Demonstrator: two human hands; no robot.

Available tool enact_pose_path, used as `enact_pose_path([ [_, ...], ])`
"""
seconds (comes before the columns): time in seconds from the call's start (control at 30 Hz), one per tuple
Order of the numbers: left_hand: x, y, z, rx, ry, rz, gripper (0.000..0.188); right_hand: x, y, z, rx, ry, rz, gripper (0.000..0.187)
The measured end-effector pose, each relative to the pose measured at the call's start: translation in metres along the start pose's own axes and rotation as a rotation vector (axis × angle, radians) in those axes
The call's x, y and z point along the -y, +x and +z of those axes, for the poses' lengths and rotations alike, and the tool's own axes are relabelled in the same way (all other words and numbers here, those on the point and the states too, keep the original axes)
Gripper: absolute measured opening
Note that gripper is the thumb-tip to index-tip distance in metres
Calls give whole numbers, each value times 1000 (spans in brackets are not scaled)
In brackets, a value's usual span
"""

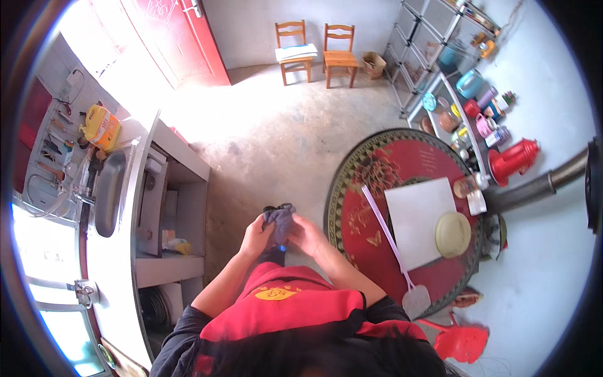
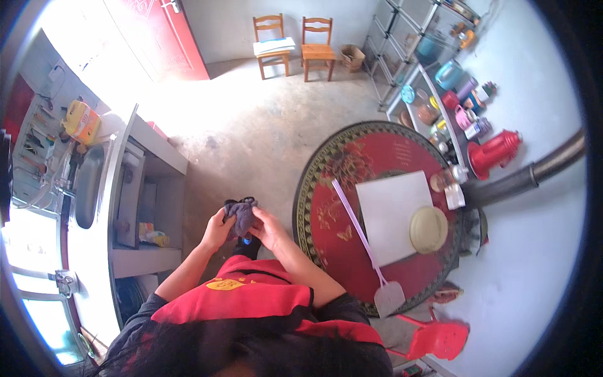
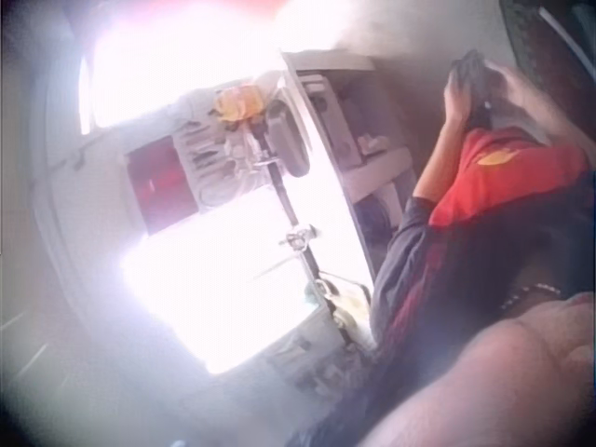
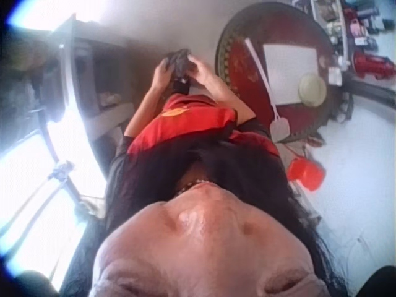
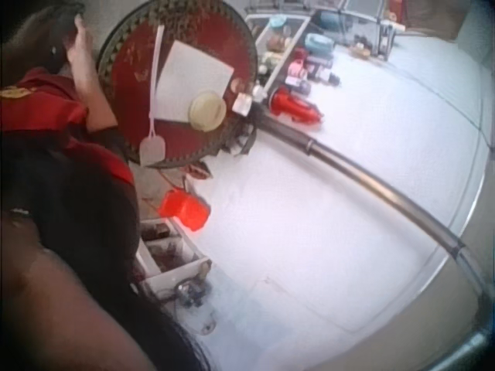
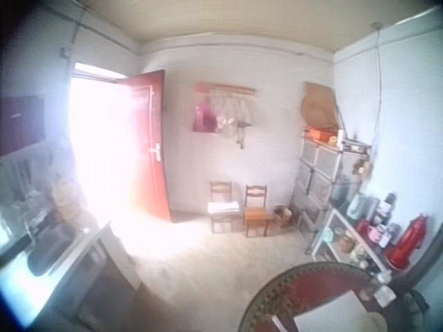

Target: The person retrieves eggs from a plastic bag and places them into a steamer pot. They then wipe the kitchen counter with a blue cloth, moving a cutting board and a bowl of vegetables to clean underneath. Finally, they pick up a pink fly swatter and place it on a nearby table.

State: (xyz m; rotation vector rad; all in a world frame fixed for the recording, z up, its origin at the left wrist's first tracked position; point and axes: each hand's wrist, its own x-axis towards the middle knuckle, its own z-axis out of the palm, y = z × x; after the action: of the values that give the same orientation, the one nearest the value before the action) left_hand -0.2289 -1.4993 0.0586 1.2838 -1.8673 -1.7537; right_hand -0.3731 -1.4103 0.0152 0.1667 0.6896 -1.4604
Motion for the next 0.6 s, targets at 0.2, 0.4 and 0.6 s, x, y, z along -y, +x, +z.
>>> enact_pose_path([
  [0.2,-69,144,-33,65,-326,-17,19,95,113,50,-79,-256,-237,31],
  [0.4,-135,292,-74,313,-547,-179,27,184,212,97,126,-223,-197,44],
  [0.6,-181,433,-90,423,-250,-101,31,276,292,124,49,-113,-232,43],
])
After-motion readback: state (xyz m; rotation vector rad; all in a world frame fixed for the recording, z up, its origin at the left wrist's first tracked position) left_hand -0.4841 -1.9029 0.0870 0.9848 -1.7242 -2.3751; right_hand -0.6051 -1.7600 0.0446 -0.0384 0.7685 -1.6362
